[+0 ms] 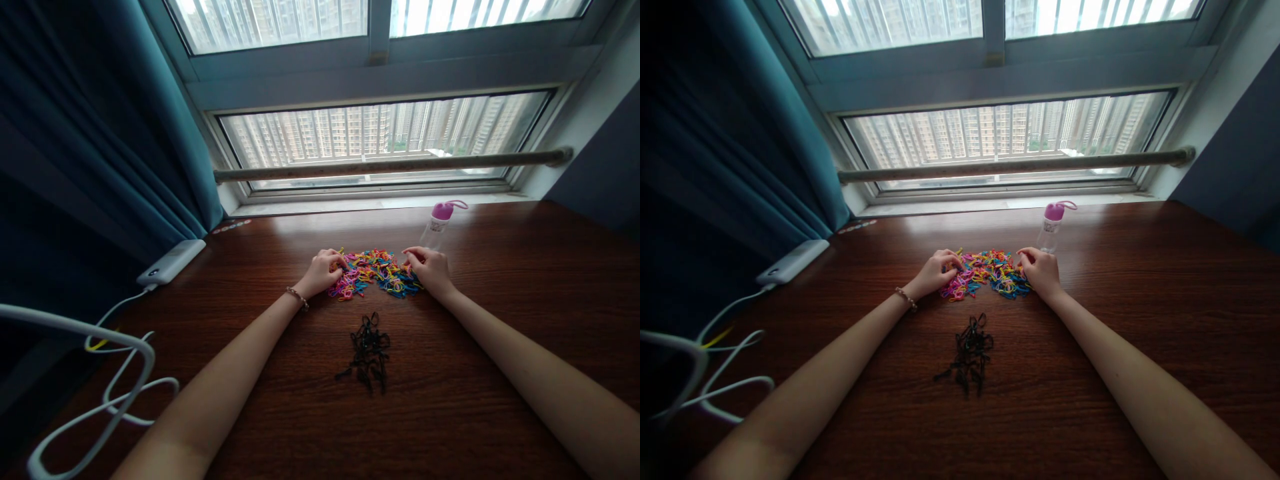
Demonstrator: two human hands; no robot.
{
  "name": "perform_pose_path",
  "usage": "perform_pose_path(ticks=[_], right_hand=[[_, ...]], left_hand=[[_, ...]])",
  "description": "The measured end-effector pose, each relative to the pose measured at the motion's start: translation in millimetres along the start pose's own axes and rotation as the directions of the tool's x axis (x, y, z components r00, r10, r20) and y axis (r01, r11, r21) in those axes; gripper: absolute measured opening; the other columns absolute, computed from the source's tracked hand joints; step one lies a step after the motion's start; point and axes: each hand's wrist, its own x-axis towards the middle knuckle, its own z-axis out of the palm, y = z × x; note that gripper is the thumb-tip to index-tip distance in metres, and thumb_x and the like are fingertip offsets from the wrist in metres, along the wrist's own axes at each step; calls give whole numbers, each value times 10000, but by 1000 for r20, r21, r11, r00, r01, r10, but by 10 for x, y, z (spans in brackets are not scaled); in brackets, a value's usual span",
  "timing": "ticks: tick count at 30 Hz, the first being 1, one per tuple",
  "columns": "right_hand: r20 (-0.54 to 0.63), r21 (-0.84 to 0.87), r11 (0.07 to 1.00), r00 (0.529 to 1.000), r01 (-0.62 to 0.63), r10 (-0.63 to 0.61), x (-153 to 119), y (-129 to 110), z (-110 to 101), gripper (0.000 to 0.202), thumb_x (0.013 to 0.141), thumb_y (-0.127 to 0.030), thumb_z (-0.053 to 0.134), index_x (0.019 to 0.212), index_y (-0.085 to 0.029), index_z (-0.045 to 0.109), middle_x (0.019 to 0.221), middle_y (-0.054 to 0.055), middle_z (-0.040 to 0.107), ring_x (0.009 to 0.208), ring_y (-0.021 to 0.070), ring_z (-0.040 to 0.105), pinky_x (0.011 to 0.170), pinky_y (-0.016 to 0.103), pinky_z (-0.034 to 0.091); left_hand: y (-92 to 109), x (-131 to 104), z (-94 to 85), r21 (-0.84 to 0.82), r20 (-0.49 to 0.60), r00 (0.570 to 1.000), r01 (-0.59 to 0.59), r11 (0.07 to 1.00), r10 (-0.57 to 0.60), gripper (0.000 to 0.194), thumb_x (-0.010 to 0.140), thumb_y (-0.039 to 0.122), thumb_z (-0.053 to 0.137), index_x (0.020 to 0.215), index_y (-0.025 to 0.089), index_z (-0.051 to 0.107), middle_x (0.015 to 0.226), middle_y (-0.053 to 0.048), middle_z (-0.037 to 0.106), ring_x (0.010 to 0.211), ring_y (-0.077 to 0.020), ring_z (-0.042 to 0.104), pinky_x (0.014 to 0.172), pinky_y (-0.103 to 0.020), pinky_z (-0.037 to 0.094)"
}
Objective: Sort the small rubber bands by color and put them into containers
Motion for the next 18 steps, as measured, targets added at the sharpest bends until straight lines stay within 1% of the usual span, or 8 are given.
perform_pose_path(ticks=[5,8,11,18], right_hand=[[0,5,1000,1000,-3,3,-1,11,10,235,770,-262,469,829,-168,676,636,31,687,552,156,628,579,245,460],[-4,9,1000,1000,-7,7,-3,11,11,231,768,-256,470,829,-172,677,640,28,689,552,154,629,585,246,461],[-10,10,1000,1000,-9,9,-1,11,8,230,764,-251,471,823,-169,678,624,26,685,557,157,631,591,247,461],[-5,9,1000,1000,-3,3,-8,3,2,245,768,-269,464,830,-166,678,638,35,690,562,163,632,592,253,464]], left_hand=[[-15,5,0,-36,-13,1000,0,999,-1,84,678,144,550,722,186,608,863,-26,591,879,-190,518,825,-330,412],[-32,14,-2,-102,-37,999,-9,995,5,67,683,145,557,726,176,599,835,-27,590,856,-181,530,815,-316,419],[-49,23,0,-173,-65,998,5,985,-17,55,705,174,565,737,170,609,832,-32,596,846,-175,545,809,-305,425],[-36,35,-34,-327,-115,989,49,944,-91,153,751,283,564,758,149,638,827,-53,624,798,-163,572,733,-267,445]])
